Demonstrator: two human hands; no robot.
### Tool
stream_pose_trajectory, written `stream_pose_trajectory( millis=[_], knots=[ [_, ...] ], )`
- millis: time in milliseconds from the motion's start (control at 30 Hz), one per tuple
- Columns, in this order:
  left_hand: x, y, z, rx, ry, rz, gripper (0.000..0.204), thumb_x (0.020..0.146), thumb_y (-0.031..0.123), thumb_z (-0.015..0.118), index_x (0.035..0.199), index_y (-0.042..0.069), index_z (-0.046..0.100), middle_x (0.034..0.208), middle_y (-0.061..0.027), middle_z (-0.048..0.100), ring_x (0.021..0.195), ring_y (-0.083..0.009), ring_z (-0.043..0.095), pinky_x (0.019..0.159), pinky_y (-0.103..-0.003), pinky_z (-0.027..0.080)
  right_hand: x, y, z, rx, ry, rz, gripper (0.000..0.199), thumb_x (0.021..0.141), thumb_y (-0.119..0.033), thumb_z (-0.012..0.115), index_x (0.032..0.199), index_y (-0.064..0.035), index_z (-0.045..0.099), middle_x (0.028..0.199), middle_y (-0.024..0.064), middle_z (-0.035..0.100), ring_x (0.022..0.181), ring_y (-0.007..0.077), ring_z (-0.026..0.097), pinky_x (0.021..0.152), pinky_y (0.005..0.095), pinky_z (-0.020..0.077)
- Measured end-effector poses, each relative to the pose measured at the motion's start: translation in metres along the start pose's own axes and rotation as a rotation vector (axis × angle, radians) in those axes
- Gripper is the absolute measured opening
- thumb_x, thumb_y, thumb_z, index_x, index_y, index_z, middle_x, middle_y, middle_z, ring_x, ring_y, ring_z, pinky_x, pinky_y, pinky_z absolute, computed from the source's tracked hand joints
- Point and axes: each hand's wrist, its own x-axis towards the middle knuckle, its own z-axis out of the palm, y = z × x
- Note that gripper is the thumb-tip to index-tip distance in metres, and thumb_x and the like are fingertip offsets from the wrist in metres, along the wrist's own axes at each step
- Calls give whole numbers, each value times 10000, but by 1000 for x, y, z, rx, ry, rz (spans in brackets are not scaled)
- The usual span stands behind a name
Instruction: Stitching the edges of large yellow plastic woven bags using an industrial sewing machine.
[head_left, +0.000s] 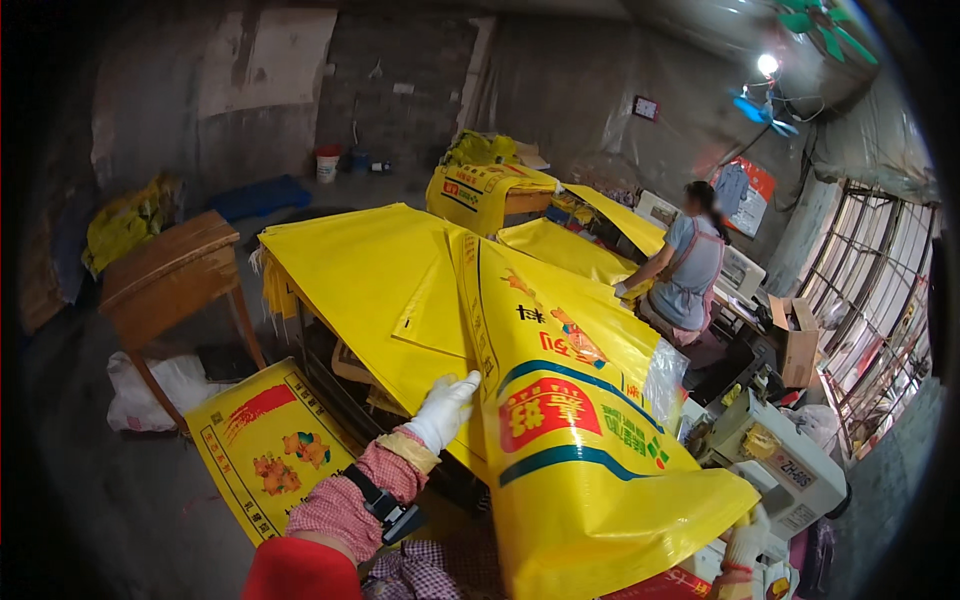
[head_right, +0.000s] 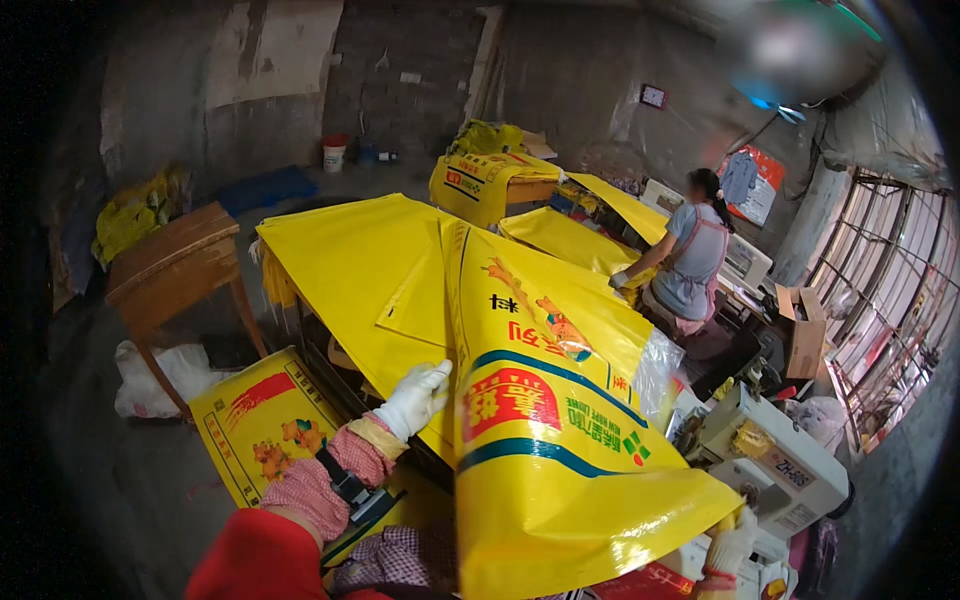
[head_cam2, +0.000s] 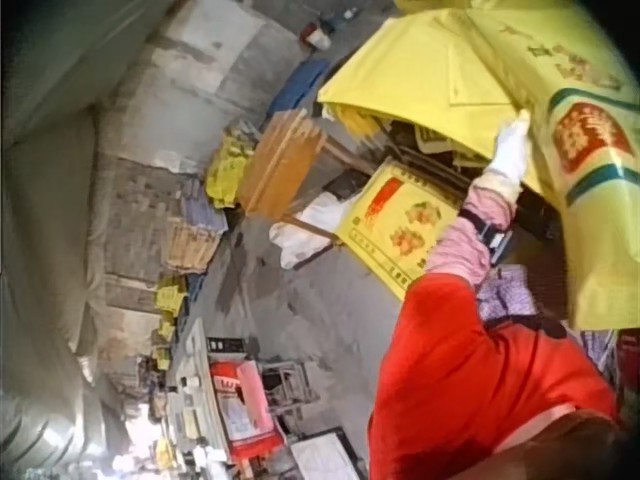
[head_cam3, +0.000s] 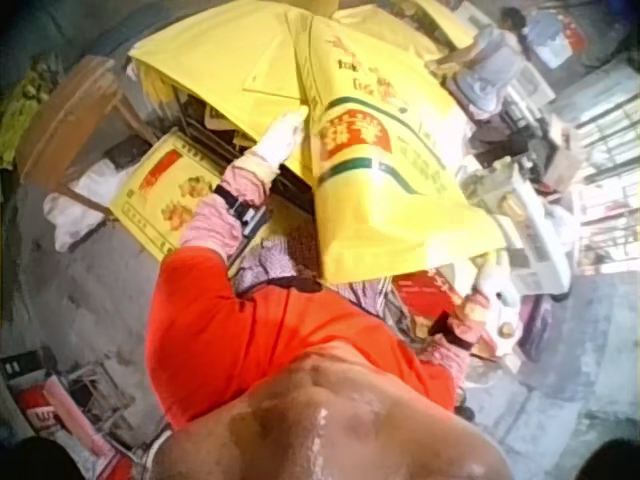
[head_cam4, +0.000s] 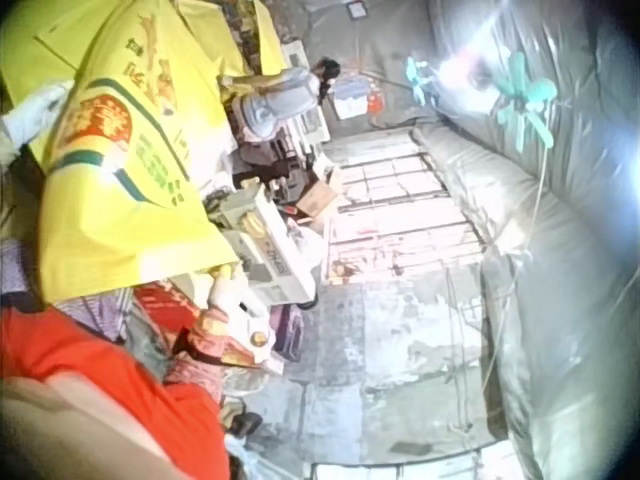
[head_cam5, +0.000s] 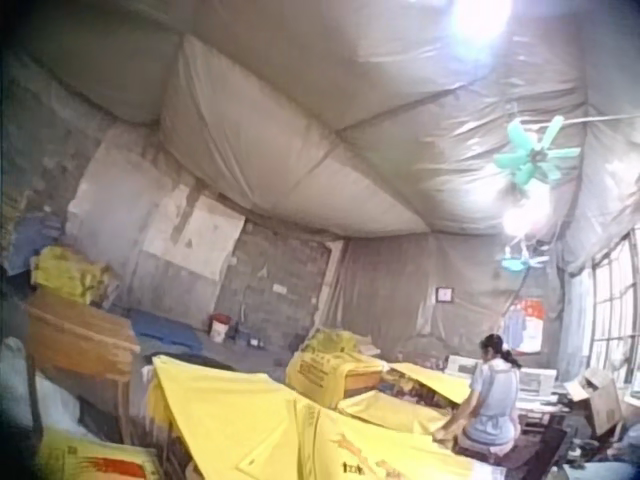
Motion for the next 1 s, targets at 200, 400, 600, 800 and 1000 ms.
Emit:
stream_pose_trajectory(
  millis=[200,400,600,800,1000],
  knots=[
    [-6,1,44,-519,-573,-194,301,894,252,428,1008,18,578,981,-132,625,882,-223,578,798,-301,448,-6,84,-32,-132,-48,111,161,805,-49,554,950,-9,613,862,47,615,782,162,568,708,272,456],
    [65,-10,20,-120,38,-95,271,817,298,554,802,30,593,744,-57,596,667,-169,532,605,-326,436,5,101,-56,171,142,115,108,799,-36,551,889,-6,602,790,71,611,747,187,589,618,265,476],
    [108,28,-62,13,40,-22,225,787,178,612,872,-24,561,771,-86,599,675,-191,529,622,-333,426,-48,140,-6,-791,-325,424,319,785,-201,618,999,28,563,932,144,616,797,214,587,711,303,458],
    [-8,37,-94,-282,-412,-20,438,944,297,382,1233,-30,421,1188,-119,527,1085,-215,506,921,-316,403,-70,125,-19,-266,-87,648,458,812,-286,606,1165,-27,473,1061,127,561,853,186,562,635,278,469],
    [-131,5,-80,-574,-360,-516,373,925,210,450,1222,-15,443,1170,-81,533,1058,-179,515,923,-312,407,-79,70,19,799,-73,799,480,830,-289,589,1200,-25,435,988,108,569,802,169,556,582,262,467]
  ],
)
